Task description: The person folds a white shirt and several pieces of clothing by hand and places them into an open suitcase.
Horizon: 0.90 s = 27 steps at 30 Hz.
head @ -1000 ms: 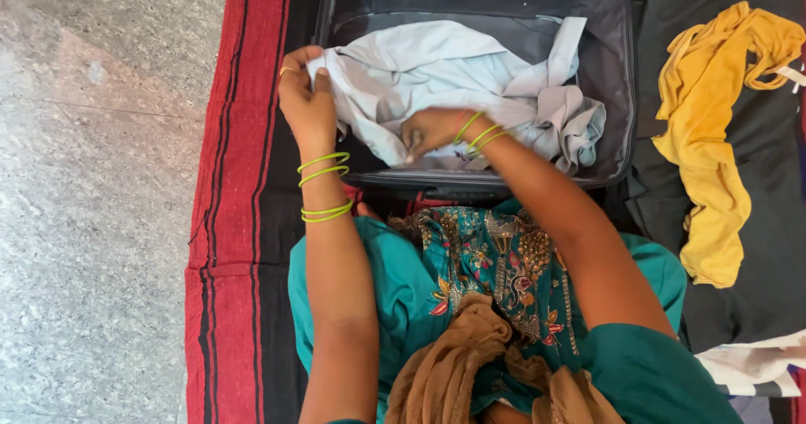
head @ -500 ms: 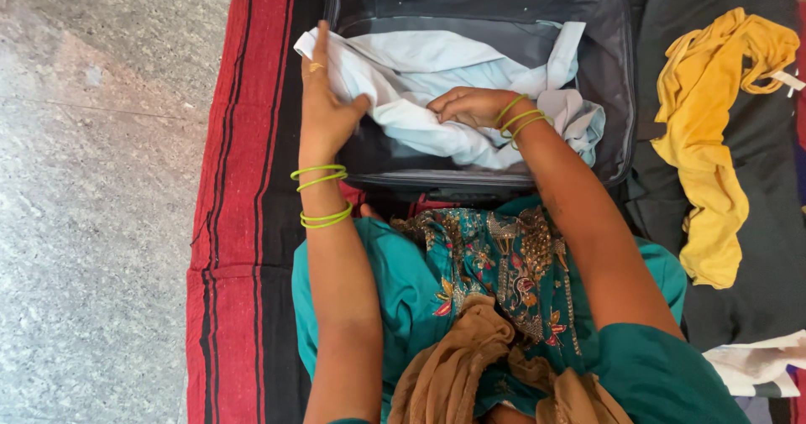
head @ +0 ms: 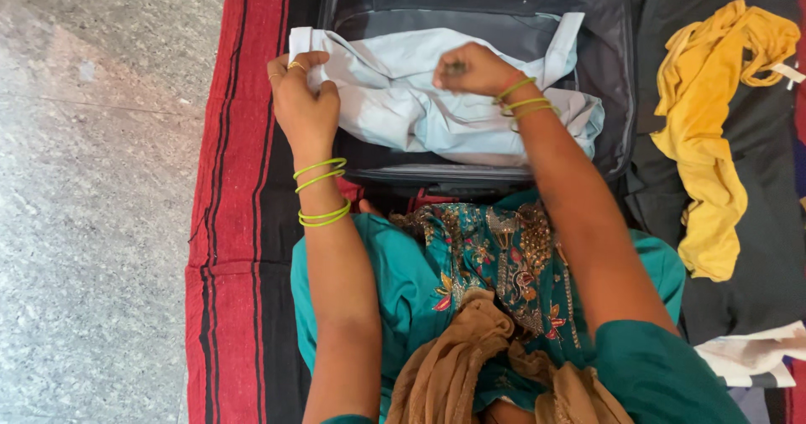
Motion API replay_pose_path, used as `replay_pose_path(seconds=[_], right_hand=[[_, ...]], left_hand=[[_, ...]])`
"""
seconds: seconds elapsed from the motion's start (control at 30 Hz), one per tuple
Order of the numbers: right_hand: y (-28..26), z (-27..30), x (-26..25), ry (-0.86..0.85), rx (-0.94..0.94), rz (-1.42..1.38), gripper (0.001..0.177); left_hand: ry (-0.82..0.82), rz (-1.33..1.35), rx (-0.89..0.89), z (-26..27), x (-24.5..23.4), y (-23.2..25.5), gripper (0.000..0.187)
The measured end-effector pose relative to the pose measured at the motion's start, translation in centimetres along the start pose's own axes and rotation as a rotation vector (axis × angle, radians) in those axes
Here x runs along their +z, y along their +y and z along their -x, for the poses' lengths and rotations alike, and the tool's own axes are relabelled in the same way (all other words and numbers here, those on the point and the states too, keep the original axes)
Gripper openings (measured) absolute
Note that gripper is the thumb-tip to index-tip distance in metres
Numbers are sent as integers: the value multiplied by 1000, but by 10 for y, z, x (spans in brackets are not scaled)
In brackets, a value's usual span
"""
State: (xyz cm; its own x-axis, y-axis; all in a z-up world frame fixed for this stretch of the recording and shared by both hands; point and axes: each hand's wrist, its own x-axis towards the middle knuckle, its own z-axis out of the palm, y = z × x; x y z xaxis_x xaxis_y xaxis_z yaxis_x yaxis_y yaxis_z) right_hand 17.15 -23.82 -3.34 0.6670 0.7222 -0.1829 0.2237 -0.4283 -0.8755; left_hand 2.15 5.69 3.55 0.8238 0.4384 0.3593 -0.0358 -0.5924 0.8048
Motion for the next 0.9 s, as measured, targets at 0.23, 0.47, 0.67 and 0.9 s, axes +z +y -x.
replay_pose_path(seconds=[0.23, 0.47, 0.67, 0.9], right_hand=[[56, 60, 16, -185, 157, 548, 34], [62, 75, -37, 113, 483, -108, 37], [66, 74, -19, 157, 86, 450, 35], [114, 174, -92, 1111, -169, 157, 12]], left_hand=[[-5, -10, -80, -2, 0, 1, 37], [41, -93, 40, -1, 8, -19, 41], [16, -102, 5, 0, 13, -21, 44], [13, -121, 68, 10, 24, -30, 46]])
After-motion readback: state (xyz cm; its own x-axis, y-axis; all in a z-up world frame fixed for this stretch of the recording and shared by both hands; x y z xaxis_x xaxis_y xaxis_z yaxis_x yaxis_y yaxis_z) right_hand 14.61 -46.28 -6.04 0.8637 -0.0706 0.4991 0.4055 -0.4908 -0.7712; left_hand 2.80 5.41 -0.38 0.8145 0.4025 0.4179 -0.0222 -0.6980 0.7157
